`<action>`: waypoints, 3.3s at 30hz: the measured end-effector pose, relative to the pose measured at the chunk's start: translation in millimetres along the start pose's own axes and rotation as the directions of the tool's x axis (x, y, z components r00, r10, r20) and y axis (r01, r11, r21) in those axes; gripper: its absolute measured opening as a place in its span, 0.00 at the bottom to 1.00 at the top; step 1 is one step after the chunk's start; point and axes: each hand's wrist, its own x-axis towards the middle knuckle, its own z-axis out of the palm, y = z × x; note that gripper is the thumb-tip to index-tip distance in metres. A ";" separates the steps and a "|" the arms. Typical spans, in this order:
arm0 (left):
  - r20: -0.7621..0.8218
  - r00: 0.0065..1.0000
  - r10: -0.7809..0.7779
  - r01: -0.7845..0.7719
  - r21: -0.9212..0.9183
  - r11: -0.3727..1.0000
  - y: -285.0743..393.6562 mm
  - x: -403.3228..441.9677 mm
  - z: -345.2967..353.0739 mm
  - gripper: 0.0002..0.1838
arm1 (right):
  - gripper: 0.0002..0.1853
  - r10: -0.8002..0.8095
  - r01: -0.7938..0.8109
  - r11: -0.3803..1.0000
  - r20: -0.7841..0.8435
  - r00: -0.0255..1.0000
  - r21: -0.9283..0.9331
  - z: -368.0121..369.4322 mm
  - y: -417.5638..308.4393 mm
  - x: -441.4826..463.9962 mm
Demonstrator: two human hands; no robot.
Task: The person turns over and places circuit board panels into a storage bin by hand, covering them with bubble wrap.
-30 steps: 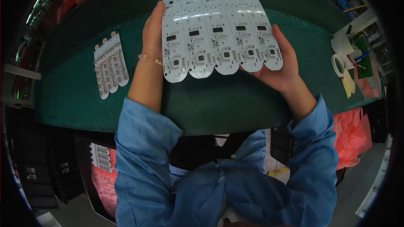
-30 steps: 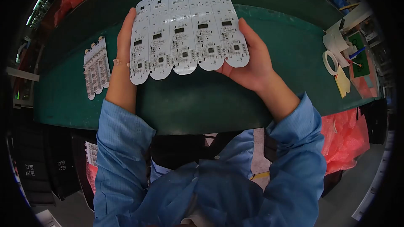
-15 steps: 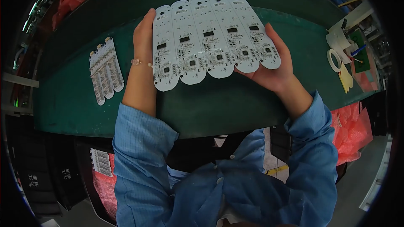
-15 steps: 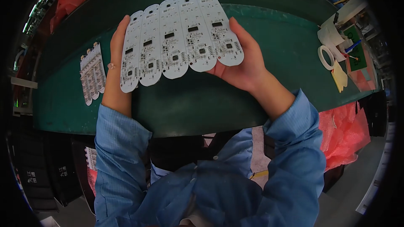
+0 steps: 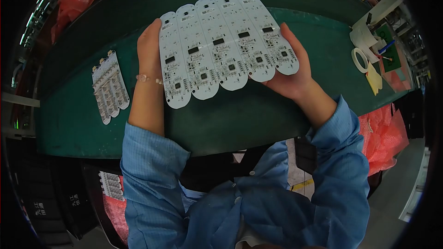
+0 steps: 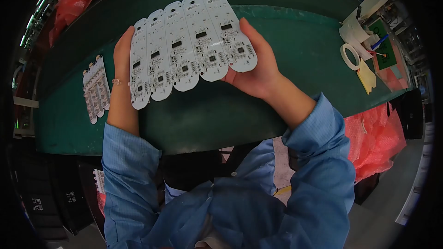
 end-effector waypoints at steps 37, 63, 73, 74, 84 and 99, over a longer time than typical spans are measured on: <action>0.194 0.981 -0.008 0.048 -0.201 0.978 -5.6 4.2 -1.7 0.16 | 0.28 -0.158 0.133 0.964 -0.093 0.983 -0.231 -2.1 10.5 9.2; -0.161 0.910 0.382 -0.276 0.451 0.849 -0.8 -22.3 20.5 0.23 | 0.35 -0.089 0.150 0.879 0.154 0.984 -0.453 -46.9 13.2 38.8; -0.082 0.996 -0.038 0.048 0.133 0.990 -8.5 -16.6 20.5 0.25 | 0.35 -0.039 0.034 0.951 -0.008 0.999 -0.307 -26.7 3.6 16.3; -0.092 0.993 -0.075 0.085 0.103 0.991 -7.0 -19.3 24.6 0.25 | 0.35 -0.033 0.024 0.955 -0.024 0.999 -0.295 -26.5 3.8 15.8; -0.093 0.995 -0.030 0.038 0.086 0.996 -23.0 17.0 -16.8 0.20 | 0.28 -0.010 0.008 1.000 -0.093 0.996 -0.027 -24.2 2.0 13.6; -0.033 0.983 -0.179 0.174 -0.118 0.978 2.1 -13.7 8.6 0.17 | 0.29 -0.042 0.042 0.999 -0.005 0.999 -0.002 -18.4 0.5 9.5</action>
